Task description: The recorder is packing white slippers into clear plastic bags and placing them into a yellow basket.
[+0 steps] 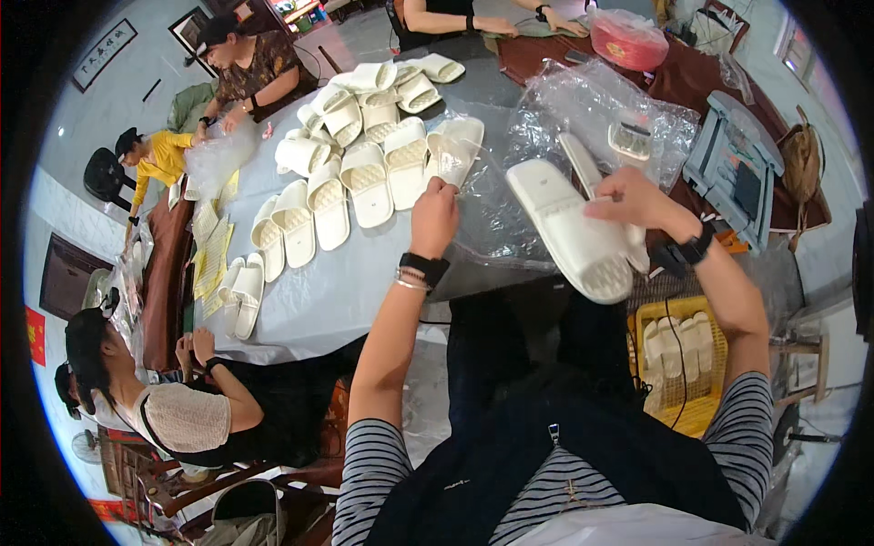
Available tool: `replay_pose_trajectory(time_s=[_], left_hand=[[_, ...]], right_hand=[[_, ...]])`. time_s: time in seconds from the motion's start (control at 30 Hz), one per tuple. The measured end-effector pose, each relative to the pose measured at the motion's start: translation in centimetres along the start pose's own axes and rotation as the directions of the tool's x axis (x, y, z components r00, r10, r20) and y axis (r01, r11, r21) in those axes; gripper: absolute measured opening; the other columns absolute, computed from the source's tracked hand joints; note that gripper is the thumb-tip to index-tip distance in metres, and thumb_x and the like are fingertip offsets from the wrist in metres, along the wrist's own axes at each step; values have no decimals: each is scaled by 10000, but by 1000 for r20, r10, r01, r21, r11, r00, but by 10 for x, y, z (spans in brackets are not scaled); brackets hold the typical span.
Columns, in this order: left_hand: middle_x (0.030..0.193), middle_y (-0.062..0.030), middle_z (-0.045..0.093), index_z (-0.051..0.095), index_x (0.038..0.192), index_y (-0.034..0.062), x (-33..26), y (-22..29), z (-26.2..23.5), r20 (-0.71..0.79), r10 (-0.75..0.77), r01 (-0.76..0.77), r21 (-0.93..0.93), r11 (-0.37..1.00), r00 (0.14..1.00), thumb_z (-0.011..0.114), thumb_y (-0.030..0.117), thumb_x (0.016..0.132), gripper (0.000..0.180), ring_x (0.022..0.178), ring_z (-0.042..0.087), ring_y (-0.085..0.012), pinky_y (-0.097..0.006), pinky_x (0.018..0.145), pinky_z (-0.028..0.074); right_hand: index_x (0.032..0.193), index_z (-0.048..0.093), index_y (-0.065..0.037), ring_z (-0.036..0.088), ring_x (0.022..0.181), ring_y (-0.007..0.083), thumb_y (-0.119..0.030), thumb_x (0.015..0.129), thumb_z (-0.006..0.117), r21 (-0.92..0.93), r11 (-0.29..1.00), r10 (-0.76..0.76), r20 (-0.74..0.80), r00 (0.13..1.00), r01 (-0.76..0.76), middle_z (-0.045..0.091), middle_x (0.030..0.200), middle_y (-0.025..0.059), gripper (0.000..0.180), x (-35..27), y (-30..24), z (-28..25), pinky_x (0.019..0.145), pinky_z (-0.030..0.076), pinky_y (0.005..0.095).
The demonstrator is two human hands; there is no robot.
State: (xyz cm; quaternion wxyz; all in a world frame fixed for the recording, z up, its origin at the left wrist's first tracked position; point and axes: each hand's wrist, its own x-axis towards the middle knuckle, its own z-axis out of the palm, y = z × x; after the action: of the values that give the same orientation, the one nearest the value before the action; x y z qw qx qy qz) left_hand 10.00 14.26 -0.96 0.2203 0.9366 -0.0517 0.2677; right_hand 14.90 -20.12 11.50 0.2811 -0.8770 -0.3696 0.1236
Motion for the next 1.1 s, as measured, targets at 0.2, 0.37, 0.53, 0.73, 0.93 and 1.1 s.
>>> replay_pose_trajectory(time_s=[0.2, 0.37, 0.53, 0.73, 0.93, 1.1], left_hand=[[968, -146, 588, 656, 990, 39, -59, 36, 4, -85, -181, 168, -139, 976, 980, 662, 79, 852, 144, 779, 624, -347, -417, 687, 510], [954, -137, 587, 667, 1099, 57, -75, 47, 4, -126, -236, 208, -200, 957, 964, 654, 154, 906, 217, 794, 626, -333, -414, 685, 513], [979, -152, 588, 631, 1240, 86, -89, 51, 0, -172, -237, 193, -240, 951, 956, 570, 108, 931, 316, 798, 632, -357, -446, 686, 522], [1010, -181, 587, 594, 1267, 65, -97, 48, 31, -176, -302, 240, -306, 921, 937, 553, 165, 966, 319, 907, 622, -388, -453, 755, 516], [1024, -147, 597, 607, 1271, 79, -103, 52, 26, -117, -322, 276, -300, 913, 939, 582, 196, 959, 335, 864, 636, -353, -429, 740, 523], [1073, -120, 581, 595, 1301, 113, -101, 47, 31, -114, -308, 274, -243, 931, 945, 604, 237, 942, 380, 823, 658, -334, -434, 689, 547]], right_hand=[[676, 589, 18, 367, 568, 58, -361, 826, 748, 505, 861, -291, 408, 865, 51, 375, 549, 6, 438, -40, -36, 86, 501, 320, 301], [699, 626, 20, 402, 564, 29, -300, 832, 739, 425, 904, -30, 150, 988, -38, 458, 546, 0, 365, -16, 1, 103, 493, 352, 271], [692, 645, -17, 453, 503, 89, -431, 806, 738, 193, 973, -133, 5, 991, 129, 476, 538, 71, 439, -3, -22, 90, 499, 370, 297], [653, 666, -81, 633, 669, 363, -649, 788, 640, -303, 950, -73, 1, 997, 70, 630, 649, 150, 585, 27, 11, 132, 608, 469, 445], [924, 700, -90, 649, 820, 327, -505, 839, 652, -255, 959, -118, 42, 992, 125, 671, 788, 117, 426, 37, -24, 128, 703, 475, 443], [1106, 641, -77, 554, 1056, 333, -246, 849, 676, -343, 904, -353, -261, 898, 256, 623, 1061, 123, 310, 17, -16, 138, 871, 439, 458]])
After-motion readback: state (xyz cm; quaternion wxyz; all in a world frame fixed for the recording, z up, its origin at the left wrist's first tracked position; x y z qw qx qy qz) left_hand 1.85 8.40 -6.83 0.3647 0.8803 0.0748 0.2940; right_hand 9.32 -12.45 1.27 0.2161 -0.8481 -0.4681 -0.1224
